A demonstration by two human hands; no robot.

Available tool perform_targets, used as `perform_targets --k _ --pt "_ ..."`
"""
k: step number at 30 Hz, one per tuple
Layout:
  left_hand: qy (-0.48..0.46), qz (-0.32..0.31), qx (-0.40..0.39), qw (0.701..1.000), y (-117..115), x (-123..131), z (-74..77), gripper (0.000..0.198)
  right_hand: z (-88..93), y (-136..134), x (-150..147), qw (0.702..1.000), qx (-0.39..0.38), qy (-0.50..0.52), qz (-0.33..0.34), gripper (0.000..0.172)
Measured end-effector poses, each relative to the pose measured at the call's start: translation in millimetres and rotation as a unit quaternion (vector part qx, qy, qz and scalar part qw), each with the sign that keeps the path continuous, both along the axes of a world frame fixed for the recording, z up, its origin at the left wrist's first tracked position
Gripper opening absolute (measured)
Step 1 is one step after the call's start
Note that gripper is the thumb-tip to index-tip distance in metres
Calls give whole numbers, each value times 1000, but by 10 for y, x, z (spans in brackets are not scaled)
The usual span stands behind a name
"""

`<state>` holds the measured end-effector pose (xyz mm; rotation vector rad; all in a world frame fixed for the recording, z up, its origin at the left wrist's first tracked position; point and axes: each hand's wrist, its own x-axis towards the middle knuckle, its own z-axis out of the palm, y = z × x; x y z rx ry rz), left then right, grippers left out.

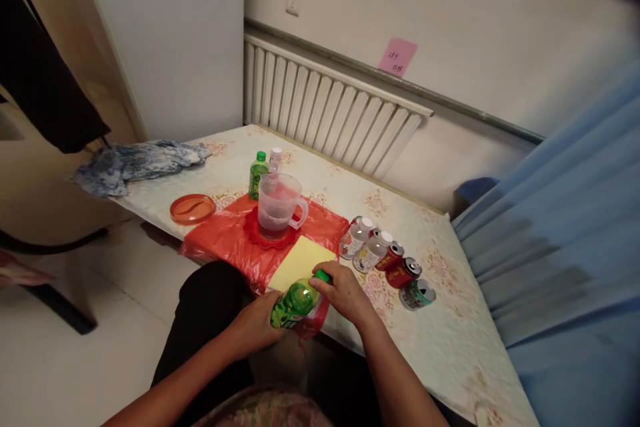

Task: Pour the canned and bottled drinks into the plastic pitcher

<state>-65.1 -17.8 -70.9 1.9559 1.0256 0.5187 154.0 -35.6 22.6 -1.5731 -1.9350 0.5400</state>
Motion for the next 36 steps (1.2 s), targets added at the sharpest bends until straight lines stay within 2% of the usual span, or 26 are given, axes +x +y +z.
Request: perform_targets --k 4,6,10,15,19,23,27,30,33,36 --pt "-28 -1 -34 999 32 -64 -30 39 -45 103 57 997 -8 70 20 15" --pt "-40 4 -44 998 73 -99 -58 43 -118 223 93 995 -2 95 2 20" --pt "-93 7 -100 991 227 -234 -148 53 -393 554 137 996 20 22 -80 26" --pt "-188 19 -193 963 449 -480 -311 71 -783 857 117 994 -10 -26 -108 31" --pt "-247 -10 -254 935 517 -596 -354 77 -962 936 102 990 -29 -29 -132 23" --pt "-284 -26 -302 910 523 -617 -330 82 -905 1067 110 989 -10 17 -148 29" --pt "-300 -38 -311 901 547 -610 -395 85 -629 1371 85 977 45 117 -170 38" --pt "-312 -47 -308 898 567 -607 -475 80 -467 1622 -29 968 62 197 -144 39" --pt "-314 -49 -305 898 574 -609 -530 77 -437 1826 -236 958 45 265 -104 39" --pt "-309 -46 -306 899 569 -613 -550 76 -462 1979 -471 937 42 331 -104 42"
